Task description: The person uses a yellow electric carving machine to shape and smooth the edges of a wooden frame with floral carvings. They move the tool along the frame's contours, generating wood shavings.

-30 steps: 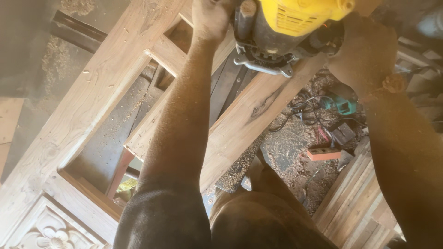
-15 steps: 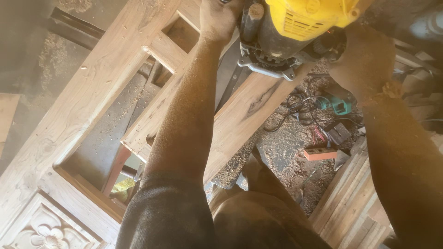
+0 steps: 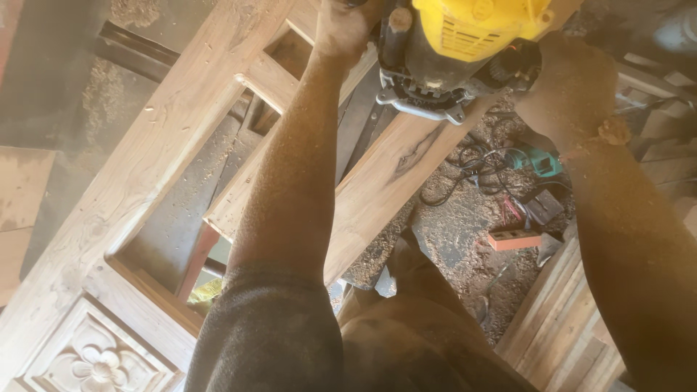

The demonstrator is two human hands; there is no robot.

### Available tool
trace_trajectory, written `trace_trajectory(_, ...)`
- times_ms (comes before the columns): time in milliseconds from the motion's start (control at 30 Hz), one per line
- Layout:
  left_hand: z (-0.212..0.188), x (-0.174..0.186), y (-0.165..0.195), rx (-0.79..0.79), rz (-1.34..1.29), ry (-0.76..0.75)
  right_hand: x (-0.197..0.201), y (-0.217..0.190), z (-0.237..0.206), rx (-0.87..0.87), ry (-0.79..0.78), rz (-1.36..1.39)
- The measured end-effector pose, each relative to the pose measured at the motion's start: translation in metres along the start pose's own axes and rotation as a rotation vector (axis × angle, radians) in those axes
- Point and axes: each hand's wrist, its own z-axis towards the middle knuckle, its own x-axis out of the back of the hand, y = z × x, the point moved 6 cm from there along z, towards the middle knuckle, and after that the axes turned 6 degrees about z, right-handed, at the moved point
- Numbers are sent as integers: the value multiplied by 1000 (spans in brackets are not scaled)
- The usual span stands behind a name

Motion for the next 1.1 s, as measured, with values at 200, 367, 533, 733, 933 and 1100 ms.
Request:
trace_trajectory(200,-29,21,7,32,-24,12,-1,-27,-13,-76,-97,66)
trace_trajectory(367,-67,50,5,97,57,71,7,-65,-29,-115,-187,27)
trace_trajectory(533,-116,80,15,116,202,45,13,-109,-53,-170,-255,110)
trace_trajectory(733,-191,122,39,89,315,7,33,-181,-89,-25,-136,98)
trace_trajectory(933,-289,175,58,129,274,127,48,-253,-135,32,-122,251)
trace_trajectory(1100,-358,217,68,224,352,184,51,-313,-164,53,-197,223)
